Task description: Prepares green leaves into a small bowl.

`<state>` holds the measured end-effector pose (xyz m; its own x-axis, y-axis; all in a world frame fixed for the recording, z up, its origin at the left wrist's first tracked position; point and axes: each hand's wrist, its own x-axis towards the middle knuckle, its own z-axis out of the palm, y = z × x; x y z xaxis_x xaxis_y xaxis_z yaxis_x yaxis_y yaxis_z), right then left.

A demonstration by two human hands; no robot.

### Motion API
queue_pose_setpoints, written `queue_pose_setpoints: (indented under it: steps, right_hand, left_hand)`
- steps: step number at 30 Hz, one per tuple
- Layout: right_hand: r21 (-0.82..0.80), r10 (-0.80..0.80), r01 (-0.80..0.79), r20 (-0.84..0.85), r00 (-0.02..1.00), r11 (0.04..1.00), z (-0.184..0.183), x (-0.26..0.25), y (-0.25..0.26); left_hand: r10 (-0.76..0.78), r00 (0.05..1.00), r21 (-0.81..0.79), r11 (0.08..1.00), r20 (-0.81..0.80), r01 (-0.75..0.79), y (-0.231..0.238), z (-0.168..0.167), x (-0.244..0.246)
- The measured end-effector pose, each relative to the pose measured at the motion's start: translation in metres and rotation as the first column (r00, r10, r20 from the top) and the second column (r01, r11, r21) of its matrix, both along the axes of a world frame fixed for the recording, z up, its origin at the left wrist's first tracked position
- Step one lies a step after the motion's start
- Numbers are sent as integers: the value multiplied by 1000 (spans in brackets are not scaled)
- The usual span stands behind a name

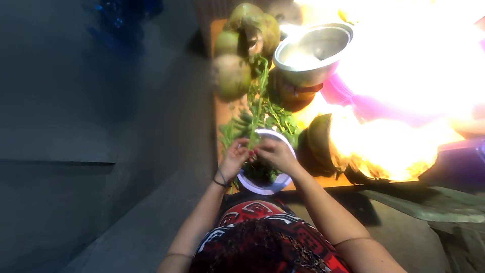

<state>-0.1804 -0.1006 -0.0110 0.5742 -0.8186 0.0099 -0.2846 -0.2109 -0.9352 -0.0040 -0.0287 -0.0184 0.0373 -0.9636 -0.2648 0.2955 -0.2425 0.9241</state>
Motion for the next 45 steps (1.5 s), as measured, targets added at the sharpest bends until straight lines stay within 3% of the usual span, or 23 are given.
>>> queue_pose_setpoints:
  steps: [4,13,16,21,25,29,31,35,38,41,45]
  right_hand:
    - [-171,-19,2,-98,995,985,-3,7,5]
    - [-53,155,-157,-40,987,986,-10,3,-4]
    - [12,58,-57,-37,998,998,-9,12,3]
    - [398,-261,216,63,963,892,-19,22,2]
    - [361,-197,158,75,978,919,-28,9,-12]
    - [588,-383,108,366,848,802,-22,9,-25]
    - [642,-451,96,417,789,761,-13,13,-28]
    - [587,-419,156,344,840,795,-5,23,-22]
    - [523,-336,143,295,894,840,-11,28,-16]
    - [538,-417,260,192,889,802,-17,36,-13]
    - [533,-398,277,125,909,799,-20,37,-17]
  left_hand:
    - [-29,992,-1,1000,125,30,1,-4,0]
    - [-31,999,46,998,8,31,8,-12,7]
    - [-36,999,43,998,-2,36,8,-11,7]
    - [-60,983,28,997,-172,66,10,-14,12]
    - [-121,922,17,990,-367,137,13,-18,21]
    - [-179,870,28,976,-460,216,14,-24,25]
    - [-195,866,22,973,-460,231,13,-27,25]
    - [-207,934,78,968,-291,239,10,-27,24]
    - [-162,986,185,968,-47,168,5,-17,16]
    - [-177,969,193,971,175,142,1,-14,13]
    - [-226,936,168,968,271,185,2,-17,9]
